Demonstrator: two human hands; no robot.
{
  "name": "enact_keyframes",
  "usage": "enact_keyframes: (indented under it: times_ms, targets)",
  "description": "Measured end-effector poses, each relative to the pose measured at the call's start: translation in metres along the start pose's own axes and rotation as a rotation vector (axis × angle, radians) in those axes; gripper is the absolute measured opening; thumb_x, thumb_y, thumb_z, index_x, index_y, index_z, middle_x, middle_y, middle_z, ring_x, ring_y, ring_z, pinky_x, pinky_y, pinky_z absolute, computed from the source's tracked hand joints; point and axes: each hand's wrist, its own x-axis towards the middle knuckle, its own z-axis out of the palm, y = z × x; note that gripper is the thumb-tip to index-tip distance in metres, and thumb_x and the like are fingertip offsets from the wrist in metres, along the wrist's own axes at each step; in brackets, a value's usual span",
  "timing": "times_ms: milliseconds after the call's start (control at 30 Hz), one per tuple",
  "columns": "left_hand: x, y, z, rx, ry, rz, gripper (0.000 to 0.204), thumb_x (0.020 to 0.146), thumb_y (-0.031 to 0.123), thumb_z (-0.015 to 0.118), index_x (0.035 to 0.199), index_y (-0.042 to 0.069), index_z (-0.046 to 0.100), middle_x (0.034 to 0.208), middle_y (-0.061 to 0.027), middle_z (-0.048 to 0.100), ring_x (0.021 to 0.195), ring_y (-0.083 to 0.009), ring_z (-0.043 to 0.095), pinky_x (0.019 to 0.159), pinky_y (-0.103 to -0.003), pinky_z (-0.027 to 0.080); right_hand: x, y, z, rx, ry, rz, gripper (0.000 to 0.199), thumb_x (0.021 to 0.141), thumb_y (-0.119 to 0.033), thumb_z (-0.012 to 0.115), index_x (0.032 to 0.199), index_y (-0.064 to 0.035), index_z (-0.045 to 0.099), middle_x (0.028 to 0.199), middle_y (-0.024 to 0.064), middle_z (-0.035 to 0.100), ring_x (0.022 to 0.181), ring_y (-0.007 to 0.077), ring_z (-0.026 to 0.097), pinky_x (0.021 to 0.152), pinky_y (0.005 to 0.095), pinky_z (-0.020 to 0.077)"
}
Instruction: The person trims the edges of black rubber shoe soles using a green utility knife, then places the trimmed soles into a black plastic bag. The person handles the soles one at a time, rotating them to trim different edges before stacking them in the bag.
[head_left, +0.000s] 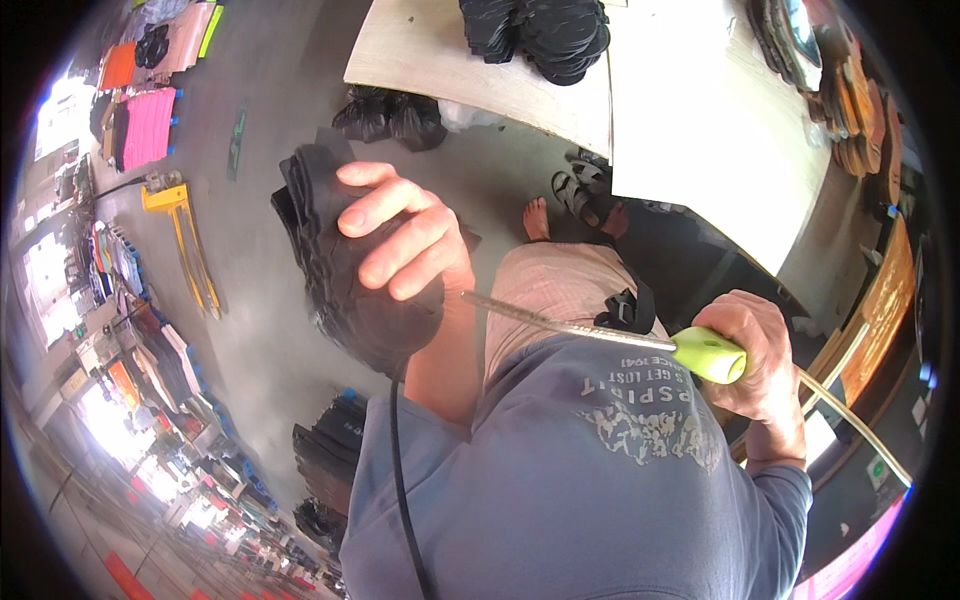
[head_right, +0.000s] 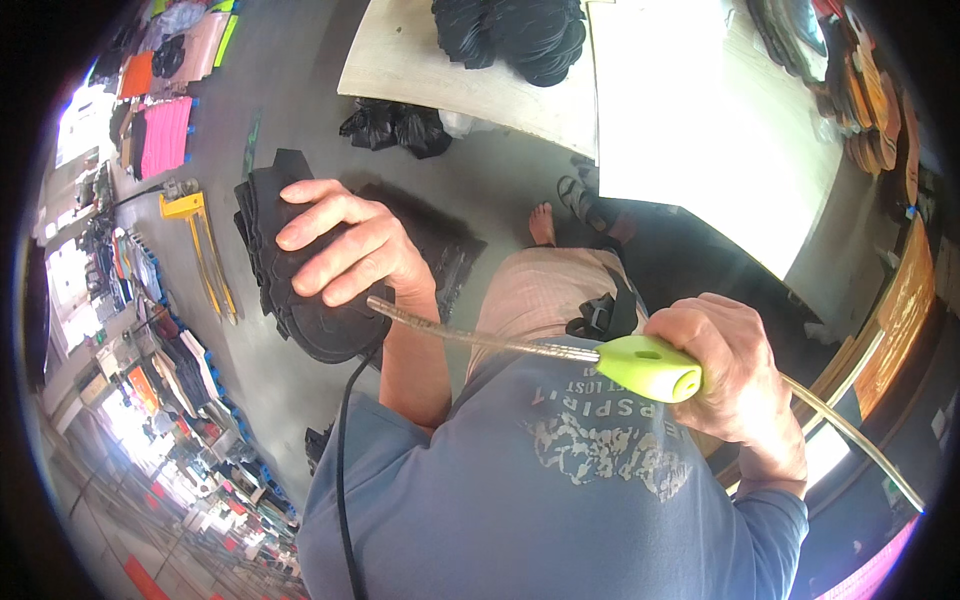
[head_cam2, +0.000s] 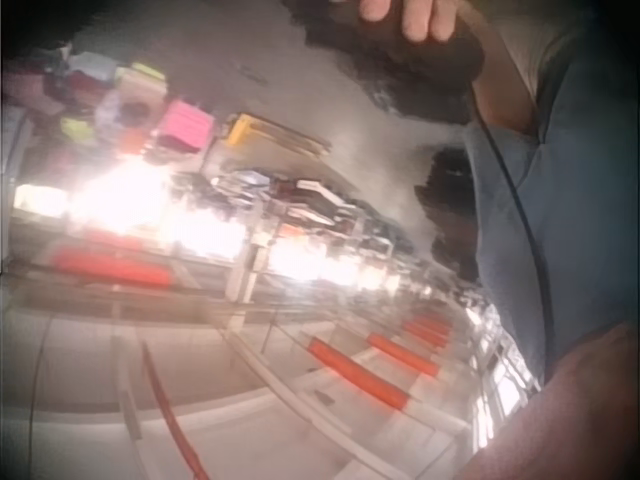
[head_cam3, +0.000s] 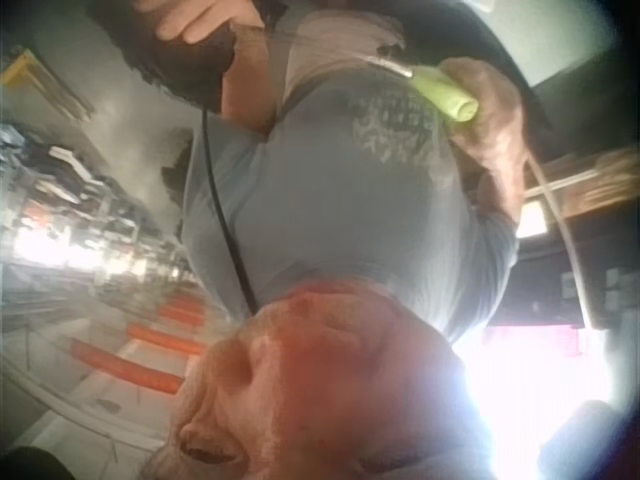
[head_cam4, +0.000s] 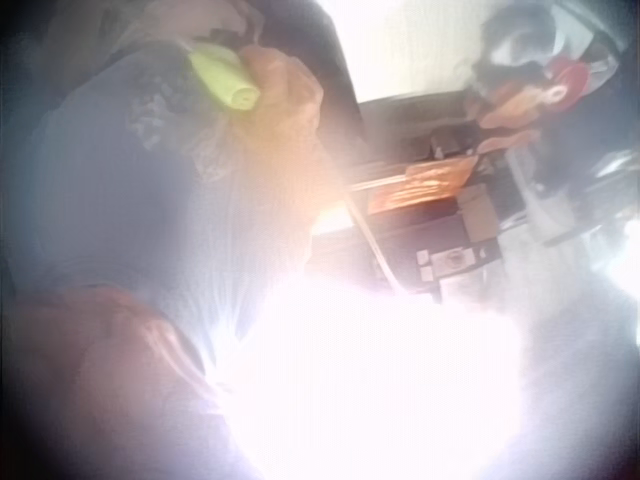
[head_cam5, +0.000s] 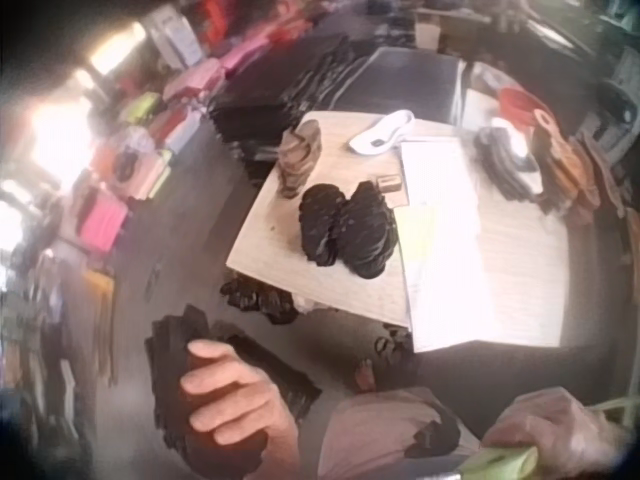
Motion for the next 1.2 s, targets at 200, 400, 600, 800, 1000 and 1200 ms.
enact_keyframes:
  times_ms: [200,400,600,800,1000,1200]
  targets:
    - [-0.005,0.005,-0.004,-0.034,0.0,0.034,0.049,0.103,0.021,0.056,0.142,-0.007,0.05,0.121,-0.0198,0.067,0.096,-0.0352,0.069,0.074,-0.044,0.066,0.011,-0.004,-0.004,0.015,-0.049,-0.001,0.047,0.068,-0.011,0.09,0.102,-0.0053,0.058,0.074,0.0067,0.062,0.059,0.025,0.061,0.056,0.0371,0.0468]
    - [-0.005,0.003,-0.005,-0.099,-0.038,0.023,0.049,0.104,0.022,0.054,0.143,-0.008,0.048,0.122,-0.0205,0.066,0.09,-0.0385,0.068,0.074,-0.044,0.067,0.022,-0.012,0.002,-0.05,-0.031,-0.027,0.047,0.068,-0.014,0.091,0.101,-0.0065,0.058,0.072,0.0055,0.06,0.057,0.0244,0.059,0.054,0.0361,0.0446]
    - [-0.008,-0.007,0.003,0.039,0.144,0.007,0.038,0.105,0.019,0.052,0.137,-0.001,0.058,0.113,-0.0137,0.07,0.078,-0.0313,0.068,0.065,-0.038,0.062,0.03,-0.017,-0.001,0.008,-0.112,-0.061,0.046,0.069,-0.014,0.09,0.101,-0.0057,0.058,0.072,0.0055,0.06,0.058,0.0253,0.059,0.054,0.0368,0.0443]
    - [-0.006,-0.007,-0.017,-0.111,-0.017,-0.187,0.043,0.105,0.019,0.054,0.144,0.0,0.052,0.117,-0.014,0.069,0.08,-0.0327,0.073,0.067,-0.039,0.065,0.019,-0.015,-0.002,-0.033,0.109,0.177,0.036,0.074,-0.022,0.086,0.097,-0.006,0.064,0.08,0.0076,0.064,0.067,0.0273,0.063,0.063,0.0378,0.0486]
    - [-0.017,0.027,0.004,0.316,0.123,-0.263,0.053,0.112,0.037,0.034,0.161,0.016,0.036,0.149,-0.0075,0.054,0.121,-0.0464,0.059,0.101,-0.064,0.048,0.008,-0.005,-0.018,-0.117,-0.018,0.191,0.034,0.078,-0.011,0.085,0.103,-0.0048,0.063,0.084,0.0099,0.069,0.071,0.0297,0.069,0.066,0.0381,0.0544]
    - [-0.053,0.031,-0.011,0.901,0.445,-0.02,0.081,0.087,0.022,0.076,0.154,0.0,0.037,0.145,-0.0271,0.051,0.127,-0.0456,0.058,0.1,-0.055,0.055,0.01,-0.003,-0.037,-0.132,-0.053,0.277,0.031,0.081,-0.012,0.085,0.103,-0.0033,0.064,0.087,0.0108,0.071,0.073,0.0299,0.071,0.065,0.0371,0.0541]
